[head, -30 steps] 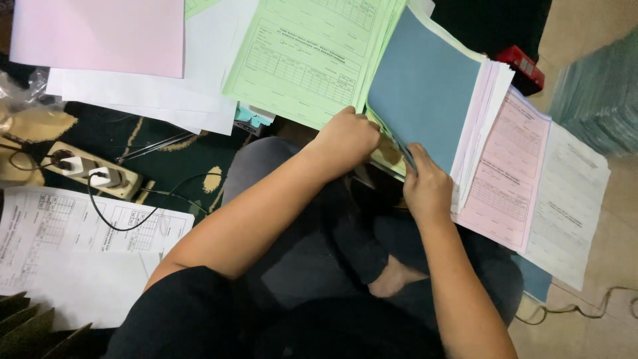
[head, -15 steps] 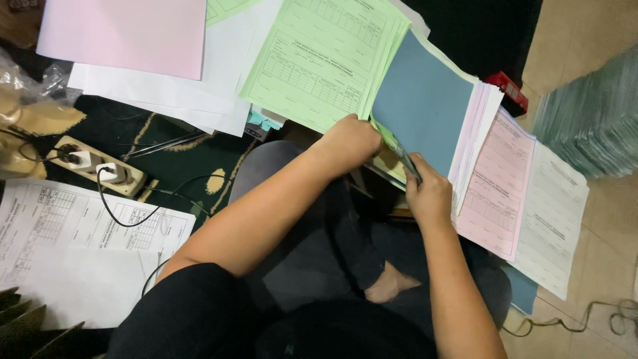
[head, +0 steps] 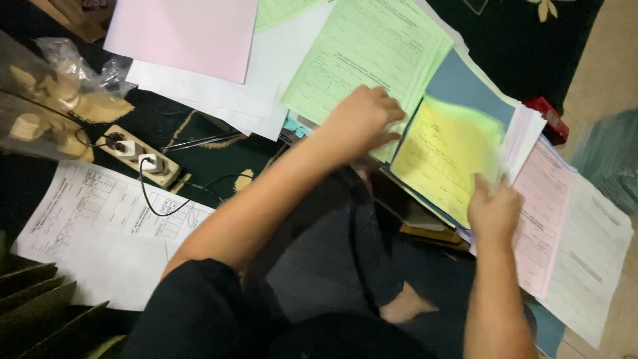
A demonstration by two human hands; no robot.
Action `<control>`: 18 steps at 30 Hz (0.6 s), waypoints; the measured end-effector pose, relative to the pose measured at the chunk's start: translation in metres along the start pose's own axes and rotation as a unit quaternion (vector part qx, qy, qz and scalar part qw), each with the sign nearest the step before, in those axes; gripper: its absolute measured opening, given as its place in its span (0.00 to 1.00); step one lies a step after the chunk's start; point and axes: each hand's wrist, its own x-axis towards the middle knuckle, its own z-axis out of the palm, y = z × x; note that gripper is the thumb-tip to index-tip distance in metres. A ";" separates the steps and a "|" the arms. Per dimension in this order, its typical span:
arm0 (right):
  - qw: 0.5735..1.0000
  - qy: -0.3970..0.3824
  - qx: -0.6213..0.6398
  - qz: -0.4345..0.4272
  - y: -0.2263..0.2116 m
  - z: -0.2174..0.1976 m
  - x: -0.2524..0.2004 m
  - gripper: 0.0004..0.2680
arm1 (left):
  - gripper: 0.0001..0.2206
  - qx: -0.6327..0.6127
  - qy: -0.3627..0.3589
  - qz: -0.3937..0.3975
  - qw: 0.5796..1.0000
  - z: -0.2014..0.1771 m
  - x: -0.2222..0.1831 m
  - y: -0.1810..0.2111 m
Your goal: The person is sorting and organizing various colored paper forms and documents while sitting on the floor.
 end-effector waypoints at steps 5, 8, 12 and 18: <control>0.969 0.176 -0.164 -0.052 -0.045 -0.064 0.062 0.06 | 0.24 0.109 -0.161 -0.105 0.975 -0.050 -0.041 -0.091; 0.950 0.171 -0.160 -0.208 -0.137 -0.067 0.097 0.03 | 0.17 0.032 -0.233 -0.110 0.966 -0.062 -0.042 -0.103; 0.976 0.022 -0.026 -0.217 -0.223 0.009 0.122 0.07 | 0.17 0.033 -0.239 -0.068 0.968 -0.063 -0.044 -0.106; 0.978 -0.135 -0.003 -0.156 -0.257 0.057 0.083 0.05 | 0.09 0.004 -0.202 -0.034 0.979 -0.072 -0.052 -0.108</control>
